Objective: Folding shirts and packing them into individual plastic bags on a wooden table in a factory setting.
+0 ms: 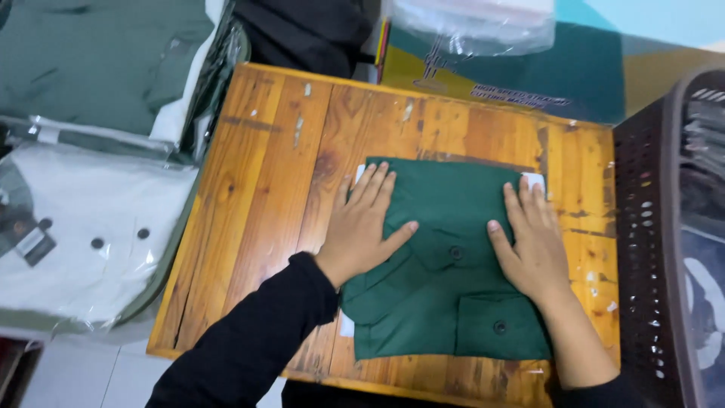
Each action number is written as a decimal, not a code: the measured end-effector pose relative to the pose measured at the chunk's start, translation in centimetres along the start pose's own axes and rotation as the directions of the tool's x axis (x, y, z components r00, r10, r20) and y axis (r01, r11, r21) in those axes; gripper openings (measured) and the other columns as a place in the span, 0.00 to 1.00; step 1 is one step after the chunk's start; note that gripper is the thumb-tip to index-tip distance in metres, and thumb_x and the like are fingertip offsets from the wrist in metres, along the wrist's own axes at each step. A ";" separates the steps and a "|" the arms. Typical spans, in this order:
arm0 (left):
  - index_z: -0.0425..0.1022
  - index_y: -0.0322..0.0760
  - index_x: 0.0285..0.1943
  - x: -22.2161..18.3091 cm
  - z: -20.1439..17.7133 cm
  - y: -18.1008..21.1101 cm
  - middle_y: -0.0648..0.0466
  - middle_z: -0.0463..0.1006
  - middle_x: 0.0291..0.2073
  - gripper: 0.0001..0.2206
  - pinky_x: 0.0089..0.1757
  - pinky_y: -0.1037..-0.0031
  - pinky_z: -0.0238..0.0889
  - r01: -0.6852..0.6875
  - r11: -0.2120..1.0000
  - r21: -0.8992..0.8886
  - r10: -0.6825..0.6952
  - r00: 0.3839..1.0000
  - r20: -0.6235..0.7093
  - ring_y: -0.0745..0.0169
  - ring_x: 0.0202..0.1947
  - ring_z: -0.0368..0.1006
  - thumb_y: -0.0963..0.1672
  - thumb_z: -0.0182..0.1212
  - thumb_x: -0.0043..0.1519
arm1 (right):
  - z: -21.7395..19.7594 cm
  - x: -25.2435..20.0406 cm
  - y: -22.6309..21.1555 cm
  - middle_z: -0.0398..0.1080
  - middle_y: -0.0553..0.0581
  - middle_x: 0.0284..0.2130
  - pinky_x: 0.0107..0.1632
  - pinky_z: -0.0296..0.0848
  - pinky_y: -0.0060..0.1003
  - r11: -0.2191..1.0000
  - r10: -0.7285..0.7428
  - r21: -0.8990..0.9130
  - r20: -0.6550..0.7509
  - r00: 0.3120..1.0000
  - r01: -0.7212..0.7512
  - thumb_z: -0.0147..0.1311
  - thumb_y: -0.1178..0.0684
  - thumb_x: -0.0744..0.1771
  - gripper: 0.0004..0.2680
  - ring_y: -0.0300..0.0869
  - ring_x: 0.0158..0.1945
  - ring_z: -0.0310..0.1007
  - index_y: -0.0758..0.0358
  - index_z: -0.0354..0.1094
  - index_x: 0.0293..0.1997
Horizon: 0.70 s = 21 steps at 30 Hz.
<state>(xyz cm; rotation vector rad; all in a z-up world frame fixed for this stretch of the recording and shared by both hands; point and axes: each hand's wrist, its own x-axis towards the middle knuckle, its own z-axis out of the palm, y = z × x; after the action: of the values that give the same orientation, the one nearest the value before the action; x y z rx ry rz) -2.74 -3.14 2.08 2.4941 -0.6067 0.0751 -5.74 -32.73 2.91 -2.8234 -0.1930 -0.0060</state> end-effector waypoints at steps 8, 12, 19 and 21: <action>0.78 0.43 0.57 2.2 -3.1 -4.2 0.51 0.79 0.54 0.14 0.54 0.58 0.62 -0.105 0.928 -0.357 -0.001 0.958 -0.286 0.44 0.57 0.74 0.49 0.59 0.66 | -1.1 8.3 5.3 0.79 0.52 0.40 0.50 0.76 0.47 0.983 -0.096 -0.167 -0.146 0.985 0.071 0.54 0.39 0.69 0.09 0.53 0.47 0.80 0.44 0.78 0.46; 0.84 0.45 0.43 6.0 -3.6 -6.2 0.54 0.83 0.45 0.08 0.46 0.62 0.68 -0.159 0.978 -0.137 0.126 0.967 -0.220 0.48 0.49 0.79 0.48 0.60 0.65 | -0.7 17.6 7.8 0.78 0.59 0.40 0.54 0.75 0.50 0.964 -0.180 -0.217 -0.096 0.979 0.155 0.51 0.43 0.70 0.10 0.56 0.49 0.79 0.47 0.78 0.52; 0.77 0.38 0.28 24.4 2.6 -9.2 0.46 0.79 0.27 0.13 0.36 0.51 0.63 -0.360 0.921 0.149 0.375 0.922 -0.092 0.37 0.34 0.77 0.48 0.55 0.63 | 5.2 34.6 9.3 0.71 0.62 0.61 0.66 0.65 0.52 0.978 -0.172 -0.103 0.087 0.981 0.181 0.50 0.45 0.69 0.16 0.58 0.65 0.69 0.57 0.72 0.63; 0.79 0.34 0.32 30.9 5.9 -10.4 0.41 0.80 0.30 0.13 0.39 0.50 0.69 -0.214 0.973 0.082 0.219 0.973 -0.066 0.34 0.38 0.79 0.47 0.54 0.61 | 9.9 40.2 11.8 0.77 0.66 0.50 0.61 0.69 0.55 0.992 -0.121 0.030 -0.091 0.989 0.124 0.51 0.46 0.70 0.13 0.60 0.58 0.74 0.58 0.76 0.57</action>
<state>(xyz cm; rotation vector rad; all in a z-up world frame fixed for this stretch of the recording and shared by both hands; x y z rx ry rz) 29.02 -11.20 -2.59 2.4736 -0.8568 0.2776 35.50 -35.54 -9.10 -2.7644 -0.3420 -0.1541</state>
